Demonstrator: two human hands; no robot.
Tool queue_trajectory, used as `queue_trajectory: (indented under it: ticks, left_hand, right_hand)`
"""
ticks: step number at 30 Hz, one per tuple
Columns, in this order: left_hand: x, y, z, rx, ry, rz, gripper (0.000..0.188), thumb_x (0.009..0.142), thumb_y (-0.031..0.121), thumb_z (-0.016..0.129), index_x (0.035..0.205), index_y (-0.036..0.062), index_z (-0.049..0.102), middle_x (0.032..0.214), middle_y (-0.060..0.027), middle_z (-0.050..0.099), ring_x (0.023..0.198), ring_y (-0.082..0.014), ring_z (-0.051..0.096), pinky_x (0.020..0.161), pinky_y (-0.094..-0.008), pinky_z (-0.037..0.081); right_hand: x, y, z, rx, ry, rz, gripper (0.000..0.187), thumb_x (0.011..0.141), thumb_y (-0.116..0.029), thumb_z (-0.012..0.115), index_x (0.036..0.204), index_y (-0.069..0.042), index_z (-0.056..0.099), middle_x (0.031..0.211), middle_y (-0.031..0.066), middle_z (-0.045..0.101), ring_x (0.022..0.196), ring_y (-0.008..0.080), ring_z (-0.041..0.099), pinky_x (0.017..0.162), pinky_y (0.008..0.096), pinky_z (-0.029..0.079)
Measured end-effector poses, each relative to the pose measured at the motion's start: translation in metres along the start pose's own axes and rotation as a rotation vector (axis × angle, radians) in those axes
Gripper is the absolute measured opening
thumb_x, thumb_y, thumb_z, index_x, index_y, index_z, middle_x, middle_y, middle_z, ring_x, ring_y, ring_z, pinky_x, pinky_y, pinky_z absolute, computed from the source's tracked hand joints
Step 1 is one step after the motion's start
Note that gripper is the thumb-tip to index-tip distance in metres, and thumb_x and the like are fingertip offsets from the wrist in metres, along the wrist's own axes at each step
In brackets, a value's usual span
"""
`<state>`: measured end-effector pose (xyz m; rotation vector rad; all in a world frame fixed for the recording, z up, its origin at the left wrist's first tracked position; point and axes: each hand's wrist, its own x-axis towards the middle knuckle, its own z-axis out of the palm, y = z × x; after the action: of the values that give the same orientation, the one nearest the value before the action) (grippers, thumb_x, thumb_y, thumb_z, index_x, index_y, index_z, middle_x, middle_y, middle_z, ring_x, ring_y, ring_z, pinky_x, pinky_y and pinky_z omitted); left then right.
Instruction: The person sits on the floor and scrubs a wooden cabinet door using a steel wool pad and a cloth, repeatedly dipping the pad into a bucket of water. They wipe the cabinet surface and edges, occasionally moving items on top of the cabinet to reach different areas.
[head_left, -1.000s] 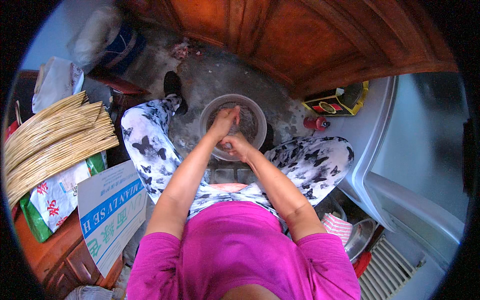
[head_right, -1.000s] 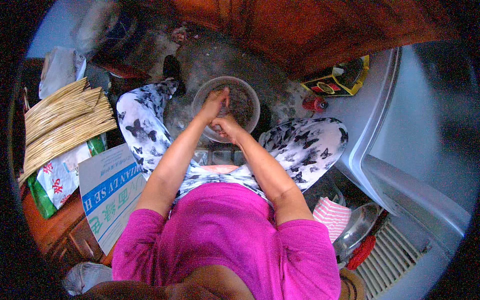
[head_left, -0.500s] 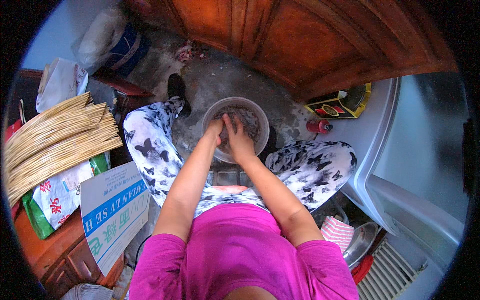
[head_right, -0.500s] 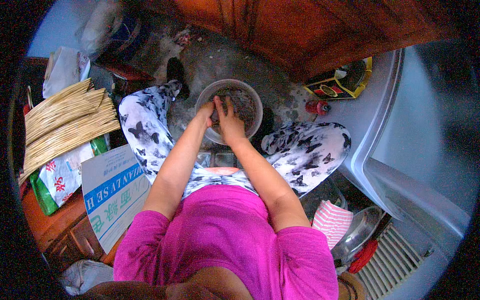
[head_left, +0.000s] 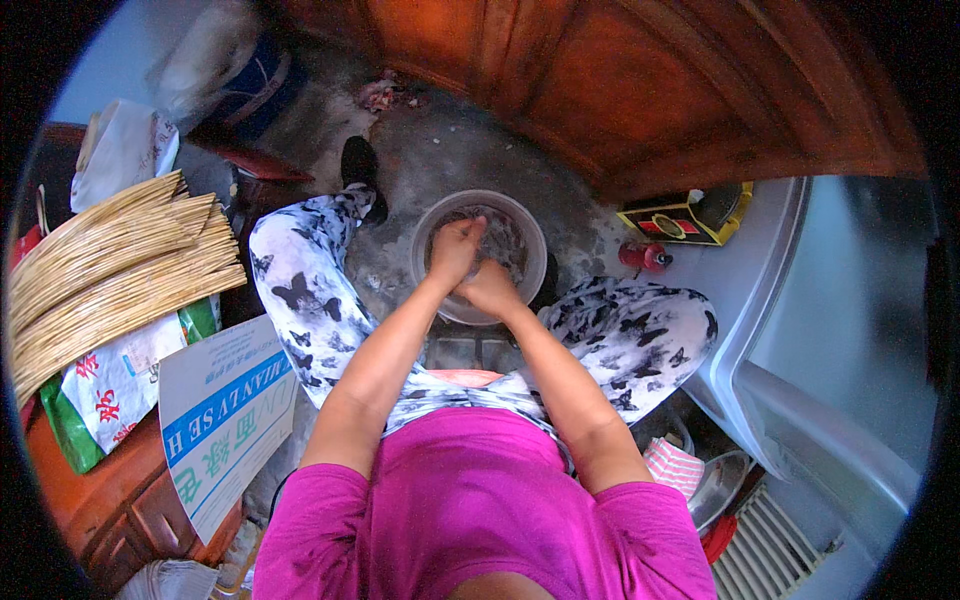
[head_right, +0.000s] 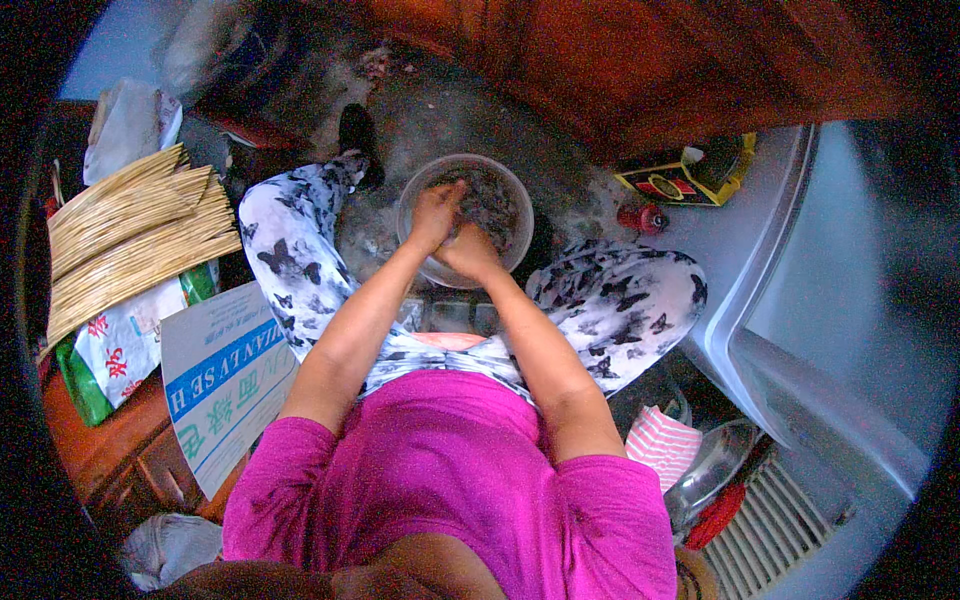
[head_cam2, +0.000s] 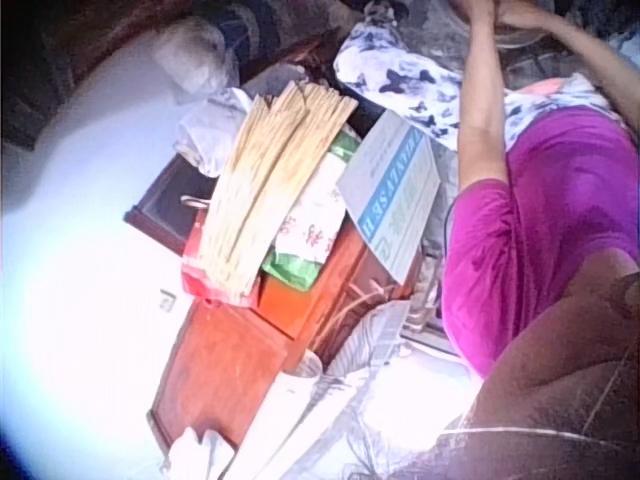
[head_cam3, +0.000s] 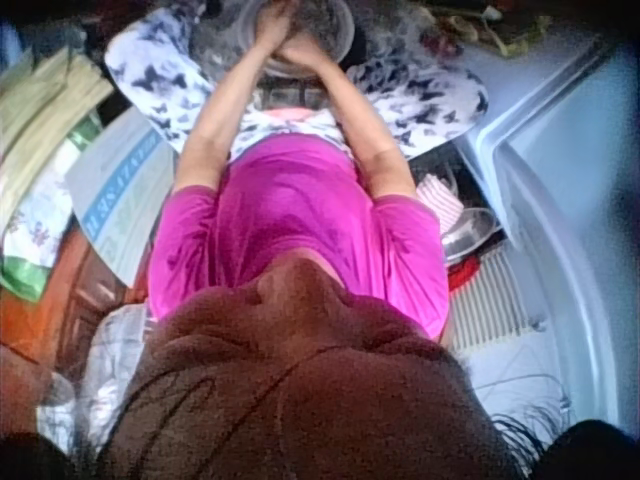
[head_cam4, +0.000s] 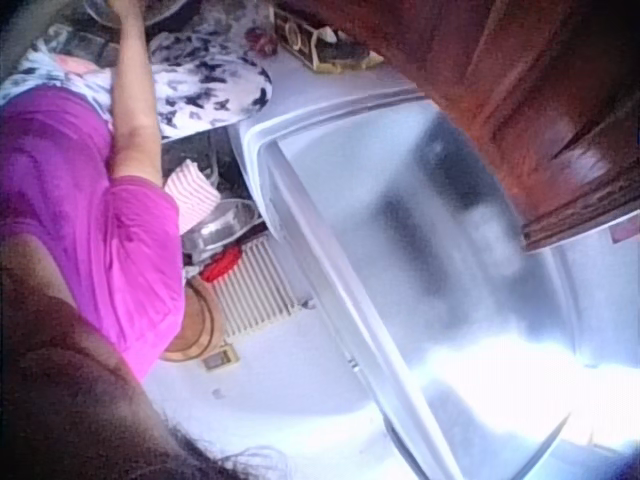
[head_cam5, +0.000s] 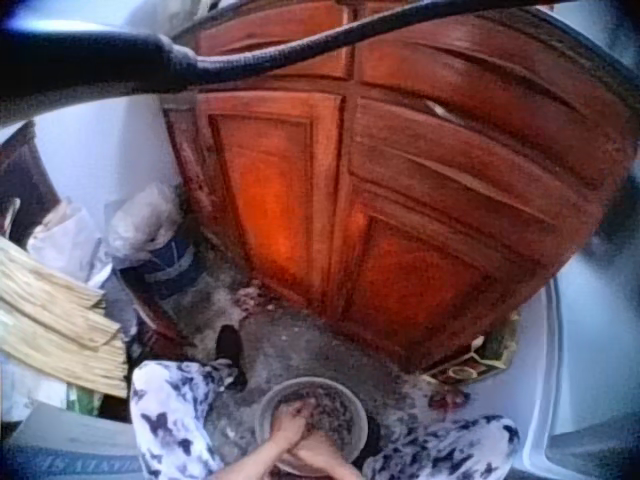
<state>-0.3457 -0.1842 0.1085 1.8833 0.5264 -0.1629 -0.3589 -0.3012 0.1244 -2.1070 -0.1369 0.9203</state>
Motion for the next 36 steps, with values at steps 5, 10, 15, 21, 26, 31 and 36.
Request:
queue_trajectory:
  ticks: [5, 10, 15, 21, 26, 31, 36]
  left_hand:
    - [0.004, 0.007, -0.011, -0.083, -0.166, -0.029, 0.062, 0.101, 0.057, 0.055, 0.065, 0.0066, 0.064, 0.060, -0.0048, 0.059, 0.059, -0.0182, 0.054, 0.061, -0.0361, 0.043]
    - [0.006, -0.007, -0.002, -0.215, -0.215, -0.036, 0.061, 0.102, 0.056, 0.053, 0.068, 0.0063, 0.063, 0.062, -0.0036, 0.059, 0.062, -0.0152, 0.055, 0.063, -0.0346, 0.043]
    - [0.012, -0.001, 0.001, -0.186, -0.319, 0.003, 0.064, 0.104, 0.055, 0.046, 0.067, 0.0052, 0.062, 0.064, -0.0051, 0.059, 0.067, -0.0186, 0.056, 0.069, -0.0356, 0.044]
    - [0.022, -0.034, 0.007, -0.320, -0.038, 0.141, 0.037, 0.101, 0.028, 0.049, 0.092, 0.0021, 0.073, 0.089, -0.0135, 0.072, 0.096, -0.0243, 0.067, 0.092, -0.0346, 0.048]
    - [0.036, -0.032, 0.005, 0.068, -0.002, 0.118, 0.029, 0.097, 0.018, 0.052, 0.112, 0.0051, 0.073, 0.108, -0.0244, 0.071, 0.105, -0.0412, 0.069, 0.091, -0.0475, 0.053]
    - [0.023, -0.032, -0.002, 0.068, 0.142, -0.021, 0.026, 0.098, 0.025, 0.055, 0.108, 0.0070, 0.073, 0.102, -0.0219, 0.073, 0.091, -0.0420, 0.070, 0.082, -0.0475, 0.055]
    - [0.010, 0.037, -0.006, -0.909, -0.102, -0.611, 0.045, 0.104, 0.046, 0.052, 0.099, 0.0068, 0.073, 0.086, -0.0165, 0.072, 0.080, -0.0299, 0.070, 0.073, -0.0433, 0.053]
  right_hand:
    - [0.003, 0.027, 0.022, 0.361, -0.007, 0.016, 0.028, 0.074, -0.025, 0.074, 0.082, 0.002, 0.070, 0.077, 0.0096, 0.068, 0.068, 0.0188, 0.063, 0.061, 0.0357, 0.047]
    - [-0.018, -0.005, 0.004, 0.647, -0.219, 0.279, 0.015, 0.076, -0.019, 0.070, 0.069, -0.012, 0.059, 0.058, -0.0051, 0.047, 0.046, 0.0081, 0.039, 0.044, 0.0283, 0.024]
    - [-0.010, 0.017, -0.002, 0.828, -0.345, 0.317, 0.016, 0.080, -0.019, 0.070, 0.072, -0.014, 0.057, 0.059, -0.0080, 0.043, 0.046, 0.0045, 0.032, 0.045, 0.0269, 0.020]
    - [0.007, 0.020, -0.001, 1.143, -0.459, 0.349, 0.031, 0.091, -0.034, 0.063, 0.116, -0.015, 0.062, 0.103, 0.0030, 0.068, 0.081, 0.0165, 0.065, 0.067, 0.0277, 0.048]
    - [0.023, 0.044, -0.001, 0.818, -0.061, 0.289, 0.056, 0.097, -0.058, 0.060, 0.133, -0.016, 0.059, 0.121, 0.0029, 0.065, 0.098, 0.0231, 0.066, 0.078, 0.0359, 0.051]
    - [0.005, 0.011, -0.031, 0.596, 0.220, 0.191, 0.049, 0.099, -0.055, 0.061, 0.112, -0.009, 0.072, 0.096, 0.0010, 0.070, 0.079, 0.0147, 0.060, 0.069, 0.0293, 0.044]
    - [0.006, 0.011, -0.070, 0.271, 0.307, -0.209, 0.049, 0.096, -0.042, 0.071, 0.112, 0.004, 0.071, 0.108, 0.0108, 0.073, 0.099, 0.0176, 0.065, 0.087, 0.0322, 0.050]
